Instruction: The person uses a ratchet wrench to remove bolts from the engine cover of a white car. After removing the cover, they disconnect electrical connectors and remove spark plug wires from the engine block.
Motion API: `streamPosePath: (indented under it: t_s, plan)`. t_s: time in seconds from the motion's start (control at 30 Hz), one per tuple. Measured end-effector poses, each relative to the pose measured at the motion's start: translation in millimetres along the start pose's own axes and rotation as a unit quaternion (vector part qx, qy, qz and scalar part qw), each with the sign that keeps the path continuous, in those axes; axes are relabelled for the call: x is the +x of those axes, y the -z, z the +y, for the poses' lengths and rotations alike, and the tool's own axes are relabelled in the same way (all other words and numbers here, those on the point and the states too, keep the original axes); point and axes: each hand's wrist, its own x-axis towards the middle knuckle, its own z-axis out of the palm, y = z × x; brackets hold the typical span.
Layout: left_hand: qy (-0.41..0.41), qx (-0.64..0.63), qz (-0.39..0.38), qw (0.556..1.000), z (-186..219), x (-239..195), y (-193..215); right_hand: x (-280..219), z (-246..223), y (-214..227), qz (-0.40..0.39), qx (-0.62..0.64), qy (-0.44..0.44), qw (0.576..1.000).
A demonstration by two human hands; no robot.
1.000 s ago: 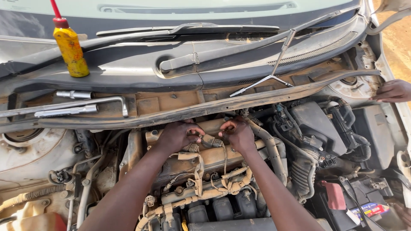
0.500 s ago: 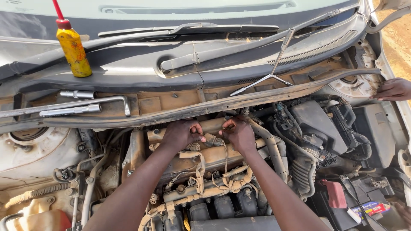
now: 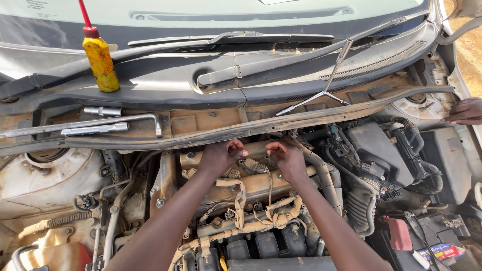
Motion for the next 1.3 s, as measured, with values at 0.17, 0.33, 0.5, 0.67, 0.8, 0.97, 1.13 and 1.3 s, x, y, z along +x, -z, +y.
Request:
streamPosePath:
  t_s: [0.17, 0.33, 0.5, 0.67, 0.8, 0.97, 1.13, 1.3]
  plan:
    - [-0.031, -0.011, 0.111, 0.993, 83.0, -71.3, 41.5, -29.1, -134.7, 56.2, 0.038, 0.105, 0.000, 0.994]
    - [-0.091, 0.023, 0.375, 0.922, 88.0, -60.7, 80.5, -2.0, -196.7, 53.4, 0.112, 0.122, 0.081, 0.983]
    - [-0.110, 0.085, 0.389, 0.911, 45.7, -27.8, 92.9, 29.9, -205.5, 18.6, 0.072, 0.031, 0.107, 0.991]
    - [-0.176, 0.063, 0.422, 0.887, 70.6, -121.4, 117.9, -38.4, -206.7, -9.8, 0.040, 0.075, 0.038, 0.996]
    - [0.020, 0.064, 0.182, 0.981, -37.2, -144.9, 89.6, -31.4, -141.6, -80.7, -0.064, -0.060, 0.065, 0.994]
    - [-0.018, 0.088, 0.120, 0.989, -93.3, -114.5, 81.3, -25.3, -147.2, -99.5, -0.094, -0.137, -0.008, 0.986]
    - [-0.039, 0.088, 0.085, 0.992, -88.2, -107.2, 98.4, -24.2, -138.5, -107.6, -0.088, -0.113, -0.007, 0.990]
    - [-0.027, 0.212, 0.005, 0.977, -105.6, -88.8, 88.7, -17.1, -122.0, -117.4, -0.098, -0.096, 0.059, 0.989]
